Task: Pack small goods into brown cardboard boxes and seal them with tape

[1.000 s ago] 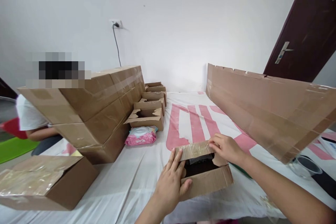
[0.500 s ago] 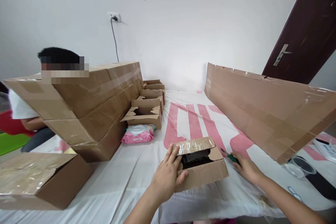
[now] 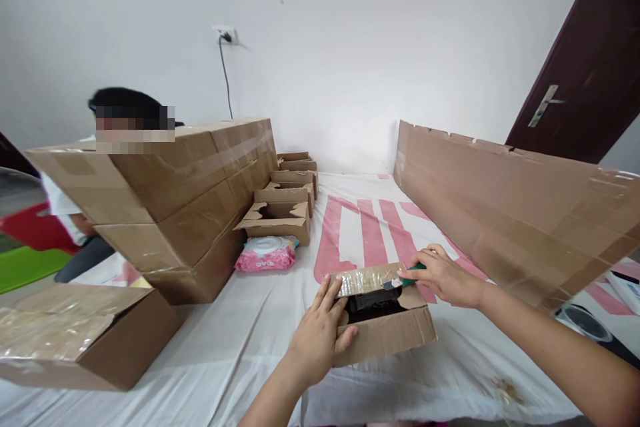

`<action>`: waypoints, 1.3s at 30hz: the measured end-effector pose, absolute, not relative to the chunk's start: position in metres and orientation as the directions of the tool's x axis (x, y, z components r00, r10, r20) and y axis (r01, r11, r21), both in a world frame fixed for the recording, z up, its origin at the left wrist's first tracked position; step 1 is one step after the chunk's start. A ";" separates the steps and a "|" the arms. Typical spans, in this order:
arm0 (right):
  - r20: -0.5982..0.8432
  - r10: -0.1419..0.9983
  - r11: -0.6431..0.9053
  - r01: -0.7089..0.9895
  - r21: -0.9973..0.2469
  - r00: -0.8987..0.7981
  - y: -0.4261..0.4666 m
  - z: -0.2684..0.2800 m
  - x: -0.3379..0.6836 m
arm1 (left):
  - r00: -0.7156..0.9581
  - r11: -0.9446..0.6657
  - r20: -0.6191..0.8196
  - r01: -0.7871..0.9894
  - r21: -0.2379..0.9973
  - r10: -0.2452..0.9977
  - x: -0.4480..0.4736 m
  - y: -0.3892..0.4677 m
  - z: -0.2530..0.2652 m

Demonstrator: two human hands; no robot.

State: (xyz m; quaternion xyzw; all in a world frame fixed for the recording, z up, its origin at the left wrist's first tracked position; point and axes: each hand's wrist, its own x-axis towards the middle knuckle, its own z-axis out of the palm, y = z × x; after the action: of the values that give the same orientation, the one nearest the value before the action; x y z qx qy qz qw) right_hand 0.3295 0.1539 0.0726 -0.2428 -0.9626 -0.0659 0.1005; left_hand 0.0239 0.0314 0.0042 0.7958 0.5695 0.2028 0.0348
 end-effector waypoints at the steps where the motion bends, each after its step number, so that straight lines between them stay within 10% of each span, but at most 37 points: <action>1: 0.229 0.447 0.877 0.474 0.078 -0.865 0.155 0.071 0.327 | 0.270 -0.350 0.283 0.891 0.288 0.920 0.024 0.031 0.004; 22: 0.342 0.378 0.913 0.407 0.015 -0.860 0.170 0.038 0.314 | 0.267 -0.342 0.284 0.903 0.261 0.921 0.024 0.034 0.003; 32: 0.173 0.635 0.772 0.627 -0.105 -0.752 0.142 0.059 0.300 | 0.250 -0.350 0.347 0.899 0.264 0.904 0.024 0.034 -0.005; 39: 0.209 0.414 0.900 0.433 0.052 -0.886 0.159 0.069 0.311 | 0.246 -0.335 0.312 0.901 0.276 0.918 0.025 0.033 -0.001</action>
State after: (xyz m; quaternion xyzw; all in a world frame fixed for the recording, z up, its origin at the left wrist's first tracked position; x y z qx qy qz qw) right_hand 0.3106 0.1587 0.0692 -0.2185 -0.9698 -0.0484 0.0971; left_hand 0.0252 0.0327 -0.0013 0.7891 0.5761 0.2122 0.0201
